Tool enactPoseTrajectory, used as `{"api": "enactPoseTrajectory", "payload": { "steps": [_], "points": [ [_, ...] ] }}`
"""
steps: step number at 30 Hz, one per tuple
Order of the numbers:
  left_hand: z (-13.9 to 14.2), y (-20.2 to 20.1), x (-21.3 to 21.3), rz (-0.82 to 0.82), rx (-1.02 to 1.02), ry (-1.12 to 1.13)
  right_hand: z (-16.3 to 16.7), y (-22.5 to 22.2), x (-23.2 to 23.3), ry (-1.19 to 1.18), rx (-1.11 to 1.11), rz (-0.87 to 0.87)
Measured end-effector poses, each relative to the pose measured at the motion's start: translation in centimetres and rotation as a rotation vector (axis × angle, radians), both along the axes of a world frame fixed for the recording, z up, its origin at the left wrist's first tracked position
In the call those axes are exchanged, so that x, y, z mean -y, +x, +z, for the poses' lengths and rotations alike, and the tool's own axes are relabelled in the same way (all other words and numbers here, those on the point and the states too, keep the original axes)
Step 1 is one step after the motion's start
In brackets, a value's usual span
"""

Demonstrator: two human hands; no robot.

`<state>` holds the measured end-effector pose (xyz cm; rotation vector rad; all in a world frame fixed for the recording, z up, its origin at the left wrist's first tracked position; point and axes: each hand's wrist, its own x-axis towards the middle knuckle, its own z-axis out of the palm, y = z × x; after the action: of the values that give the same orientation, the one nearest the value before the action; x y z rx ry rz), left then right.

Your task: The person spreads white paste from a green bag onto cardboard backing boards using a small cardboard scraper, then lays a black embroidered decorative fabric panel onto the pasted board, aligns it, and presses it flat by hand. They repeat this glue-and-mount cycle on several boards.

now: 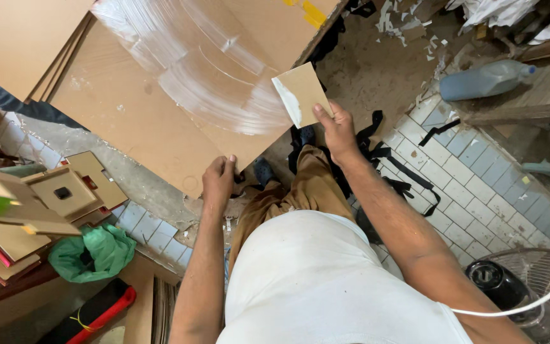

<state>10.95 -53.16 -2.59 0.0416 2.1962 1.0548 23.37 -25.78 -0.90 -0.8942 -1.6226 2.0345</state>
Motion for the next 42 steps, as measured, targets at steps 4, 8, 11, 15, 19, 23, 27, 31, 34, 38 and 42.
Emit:
{"api": "enactPoseTrajectory", "payload": {
  "steps": [4, 8, 11, 15, 19, 23, 27, 31, 34, 38, 42],
  "points": [
    [-0.3, -1.2, -0.9, -0.225, -0.564, -0.259, -2.1, -0.1, 1.1, 0.803, 0.074, 0.081],
    [-1.6, -2.4, -0.6, -0.43, -1.031, -0.294, -4.1, -1.2, 2.5, 1.525, 0.155, 0.179],
    [-2.6, -2.9, -0.2, -0.484, -0.956, -0.317, -4.6, 0.8, 5.3, 1.536, 0.051, 0.394],
    [-3.0, -3.4, 0.2, -0.527, -1.021, -0.335, -3.9, 4.7, 5.8, 1.558, -0.081, 0.502],
    [-2.6, -3.9, 0.7, -0.561, -1.036, -0.332, -4.1, 2.0, 2.3, 1.534, 0.172, 0.243],
    [-2.0, -4.4, 1.2, -0.596, -0.959, -0.337, -3.7, -1.3, 3.5, 1.468, 0.234, 0.35],
    [-1.8, -5.3, 1.7, -0.554, -0.908, -0.253, -1.2, -0.7, 6.8, 1.429, -0.126, 0.752],
    [-1.9, -5.9, 2.5, -0.51, -0.86, -0.167, 0.2, -4.5, 5.2, 1.372, -0.156, 0.512],
    [-2.1, -5.8, 2.5, -0.481, -0.847, -0.147, 0.6, -7.0, 5.3, 1.418, -0.025, 0.43],
    [-2.0, -6.0, 1.9, -0.447, -0.788, -0.173, 1.6, -3.7, 7.1, 1.357, -0.299, 0.88],
    [-0.8, -5.6, 0.2, -0.435, -0.798, -0.173, 1.4, -0.2, 3.0, 1.066, -0.213, 0.714]
  ]
}}
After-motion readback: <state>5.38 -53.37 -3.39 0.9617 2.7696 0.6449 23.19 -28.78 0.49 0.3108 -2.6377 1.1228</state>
